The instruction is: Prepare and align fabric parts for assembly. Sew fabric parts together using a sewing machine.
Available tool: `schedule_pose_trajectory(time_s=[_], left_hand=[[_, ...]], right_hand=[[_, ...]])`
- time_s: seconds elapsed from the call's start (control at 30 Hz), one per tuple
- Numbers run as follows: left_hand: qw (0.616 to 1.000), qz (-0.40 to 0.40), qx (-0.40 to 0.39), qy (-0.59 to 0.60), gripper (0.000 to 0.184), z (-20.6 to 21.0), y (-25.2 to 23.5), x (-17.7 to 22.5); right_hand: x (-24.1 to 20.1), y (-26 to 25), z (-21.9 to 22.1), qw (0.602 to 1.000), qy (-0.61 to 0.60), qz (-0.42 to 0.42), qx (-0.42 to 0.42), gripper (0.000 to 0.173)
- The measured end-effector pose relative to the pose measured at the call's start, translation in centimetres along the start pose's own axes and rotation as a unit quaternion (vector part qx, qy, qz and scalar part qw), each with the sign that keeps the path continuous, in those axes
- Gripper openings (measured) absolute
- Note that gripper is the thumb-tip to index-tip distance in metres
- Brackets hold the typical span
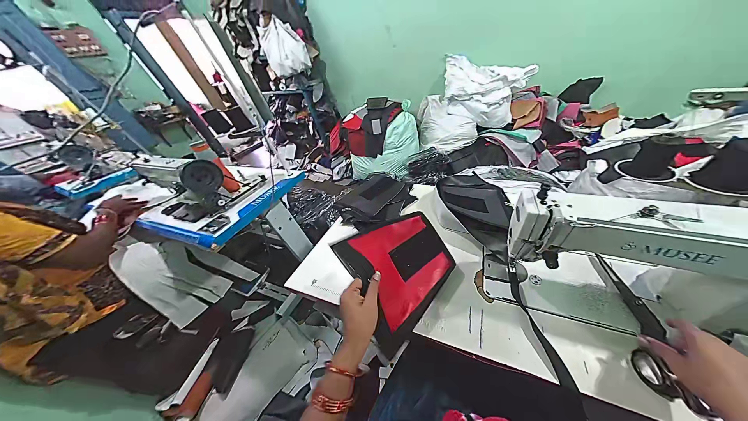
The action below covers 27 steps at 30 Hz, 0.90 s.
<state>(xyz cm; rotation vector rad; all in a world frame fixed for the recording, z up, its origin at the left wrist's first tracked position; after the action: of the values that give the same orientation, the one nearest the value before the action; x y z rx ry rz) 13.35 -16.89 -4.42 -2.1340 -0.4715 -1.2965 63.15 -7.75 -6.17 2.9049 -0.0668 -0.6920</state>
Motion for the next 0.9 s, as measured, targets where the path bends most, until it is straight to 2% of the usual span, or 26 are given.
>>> schedule_pose_trajectory(time_s=[0.07, 0.1, 0.2, 0.3, 0.37, 0.4, 0.53, 0.63, 0.67, 0.73, 0.8, 0.9], left_hand=[[0.986, 0.144, -0.062, -0.058, 0.023, -1.9, -1.6, 4.3], [0.965, 0.221, -0.090, -0.111, 0.025, -2.7, -2.3, 6.6], [0.854, 0.400, -0.177, -0.281, 0.031, -3.9, -2.7, 13.7], [0.753, 0.493, -0.276, -0.338, 0.021, -3.3, -1.0, 18.1], [0.720, 0.508, -0.323, -0.345, 0.008, -3.1, 0.5, 18.8], [0.714, 0.493, -0.351, -0.351, 0.010, -3.2, 0.8, 18.5], [0.728, 0.343, -0.468, -0.366, 0.014, -6.0, -1.3, 14.5], [0.768, 0.332, -0.450, -0.311, 0.027, -9.3, -3.8, 9.5], [0.787, 0.327, -0.441, -0.280, 0.032, -10.2, -4.3, 7.7], [0.838, 0.291, -0.402, -0.227, 0.032, -11.2, -5.0, 4.1], [0.889, 0.209, -0.373, -0.162, 0.037, -11.6, -4.3, 1.1], [0.936, 0.056, -0.345, -0.046, 0.057, -11.4, -2.0, -1.3]], right_hand=[[-4.2, 1.3, -0.8, 0.984, -0.023, -0.157, 0.081, 0.046], [-7.1, 2.1, -1.0, 0.958, -0.019, -0.246, 0.144, 0.041], [-17.7, 6.8, -1.7, 0.857, 0.010, -0.423, 0.296, 0.044], [-26.0, 11.4, -0.2, 0.790, 0.058, -0.521, 0.319, 0.040], [-29.2, 12.7, 0.9, 0.774, 0.083, -0.528, 0.341, 0.035], [-30.1, 12.6, 1.2, 0.772, 0.078, -0.533, 0.338, 0.030], [-30.1, 11.4, 1.6, 0.780, 0.070, -0.558, 0.273, 0.014], [-28.9, 11.0, 1.3, 0.775, 0.073, -0.567, 0.268, 0.016], [-28.6, 10.9, 1.2, 0.774, 0.071, -0.570, 0.266, 0.016], [-28.2, 11.1, 1.2, 0.770, 0.063, -0.578, 0.265, 0.018], [-28.2, 11.5, 1.6, 0.761, 0.059, -0.589, 0.266, 0.021], [-28.6, 11.7, 2.9, 0.747, 0.044, -0.607, 0.269, 0.023]])
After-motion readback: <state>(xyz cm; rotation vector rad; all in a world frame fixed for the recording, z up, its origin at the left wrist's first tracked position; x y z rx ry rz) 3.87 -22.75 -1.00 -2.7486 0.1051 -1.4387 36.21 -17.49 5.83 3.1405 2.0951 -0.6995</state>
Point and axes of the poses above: each hand's wrist, its own y-axis away from the middle knuckle, its own z-axis out of the palm, x = y × z, the point moved 3 cm from there along -y, towards the middle knuckle, and after that the axes turned 7 degrees about -x, right-handed, at the moved point
